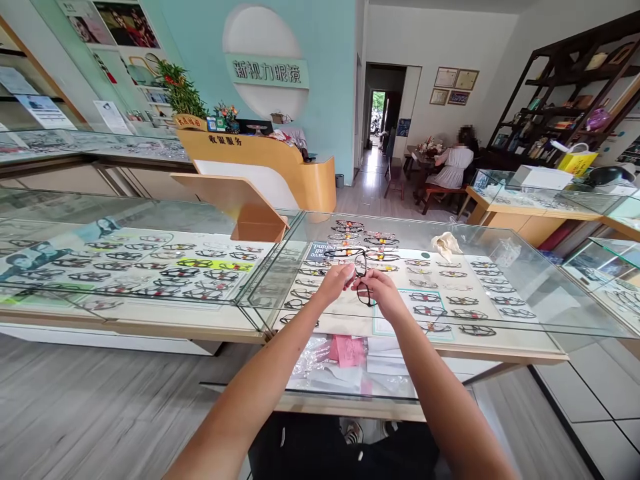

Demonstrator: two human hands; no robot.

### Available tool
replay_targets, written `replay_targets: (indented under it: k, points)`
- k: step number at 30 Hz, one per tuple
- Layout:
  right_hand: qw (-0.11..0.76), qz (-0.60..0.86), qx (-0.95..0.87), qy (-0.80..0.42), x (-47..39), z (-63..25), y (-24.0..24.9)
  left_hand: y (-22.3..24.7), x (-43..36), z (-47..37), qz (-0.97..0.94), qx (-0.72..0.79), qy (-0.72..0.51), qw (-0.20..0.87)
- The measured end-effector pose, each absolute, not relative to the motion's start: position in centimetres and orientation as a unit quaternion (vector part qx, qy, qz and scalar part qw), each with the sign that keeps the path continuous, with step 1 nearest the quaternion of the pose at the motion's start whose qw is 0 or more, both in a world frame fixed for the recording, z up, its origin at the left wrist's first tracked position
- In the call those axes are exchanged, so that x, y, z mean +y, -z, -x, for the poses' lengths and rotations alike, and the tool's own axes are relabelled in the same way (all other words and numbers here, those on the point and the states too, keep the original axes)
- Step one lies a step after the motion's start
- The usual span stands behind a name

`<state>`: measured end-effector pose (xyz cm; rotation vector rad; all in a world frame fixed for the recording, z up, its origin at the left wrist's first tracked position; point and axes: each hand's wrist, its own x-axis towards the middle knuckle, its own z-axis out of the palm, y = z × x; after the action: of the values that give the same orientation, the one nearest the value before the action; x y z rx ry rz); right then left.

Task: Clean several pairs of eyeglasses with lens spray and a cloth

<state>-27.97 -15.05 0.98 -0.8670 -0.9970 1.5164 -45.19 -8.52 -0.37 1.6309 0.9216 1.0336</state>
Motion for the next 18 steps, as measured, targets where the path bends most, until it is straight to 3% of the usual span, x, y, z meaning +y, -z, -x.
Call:
replay_targets:
  k: [5,13,18]
  points:
    - [0.536,0.358,-0.413,-0.643,-14.9,27.5,-1.2,0.1,-8.9,44.9,-0.674,0.369,-0.413,0.489]
    - [0.643,0.293,-0.343,-0.619,-14.2,25.2,-2.1,0.7,-9.4,44.1,-0.705,0.338,-0.380,0.495]
    - [0.643,0.282,-0.350,-0.620,-14.4,25.9,-1.8,1.4,-10.0,43.2,-0.718,0.330,-0.368,0.489]
